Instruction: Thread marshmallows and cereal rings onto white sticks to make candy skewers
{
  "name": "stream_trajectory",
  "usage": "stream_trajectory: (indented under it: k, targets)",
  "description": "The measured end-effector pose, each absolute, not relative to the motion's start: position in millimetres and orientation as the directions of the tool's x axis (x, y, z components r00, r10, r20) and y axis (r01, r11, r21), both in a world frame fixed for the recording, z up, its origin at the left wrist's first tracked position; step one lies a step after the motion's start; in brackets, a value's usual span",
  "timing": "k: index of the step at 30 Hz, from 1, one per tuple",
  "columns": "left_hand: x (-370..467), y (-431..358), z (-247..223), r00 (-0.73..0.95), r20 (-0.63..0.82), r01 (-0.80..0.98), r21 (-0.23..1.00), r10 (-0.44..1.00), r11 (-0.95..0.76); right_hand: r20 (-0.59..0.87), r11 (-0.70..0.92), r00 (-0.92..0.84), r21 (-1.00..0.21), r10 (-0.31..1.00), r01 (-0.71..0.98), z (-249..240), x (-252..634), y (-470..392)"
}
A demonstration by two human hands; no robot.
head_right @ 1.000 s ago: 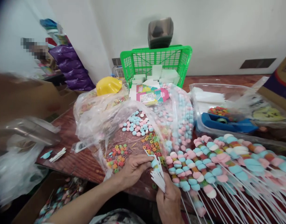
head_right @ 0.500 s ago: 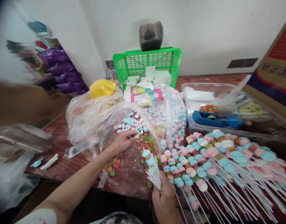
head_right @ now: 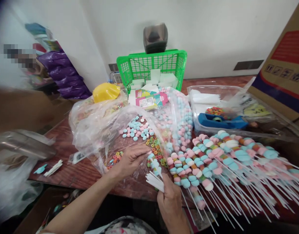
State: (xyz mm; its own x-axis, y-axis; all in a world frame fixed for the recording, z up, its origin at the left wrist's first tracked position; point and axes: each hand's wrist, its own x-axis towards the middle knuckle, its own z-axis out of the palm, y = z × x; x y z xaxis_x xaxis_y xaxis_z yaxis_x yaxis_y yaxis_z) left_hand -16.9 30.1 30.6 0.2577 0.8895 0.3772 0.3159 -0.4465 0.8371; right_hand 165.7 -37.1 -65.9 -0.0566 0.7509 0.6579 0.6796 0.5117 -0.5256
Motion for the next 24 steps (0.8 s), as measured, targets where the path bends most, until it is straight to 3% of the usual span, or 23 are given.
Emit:
stream_trajectory:
  k: [2,8,11,14,17,20,24]
  targets:
    - [-21,29,29,0.280,0.336,0.317,0.852,0.899,-0.417,0.655,0.521,-0.070,-0.526,0.752,0.672,-65,165,-38]
    - [-20,20,12,0.141,0.030,0.157,0.986,0.990,-0.052,0.649,0.529,-0.014,-0.608,0.761,0.593,-58,160,-38]
    - [-10,12,0,0.081,0.059,0.090,0.994,0.995,-0.066,0.650,0.509,0.021,-0.613,0.759,0.605,-49,163,-41]
    - [1,5,-3,0.092,0.123,0.106,0.985,0.988,-0.132,0.676,0.488,0.011,-0.542,0.736,0.684,-32,170,-45]
    - [10,3,4,0.027,0.066,-0.024,0.998,0.997,-0.065,0.626,0.408,-0.059,-0.431,0.777,0.804,-14,175,-50]
    - [18,3,14,-0.013,-0.059,-0.245,0.968,0.998,0.054,0.523,0.364,-0.119,-0.396,0.844,0.843,-5,174,-53]
    - [22,4,21,-0.004,-0.041,-0.231,0.972,0.999,0.039,0.494,0.345,-0.126,-0.383,0.861,0.857,-6,170,-57]
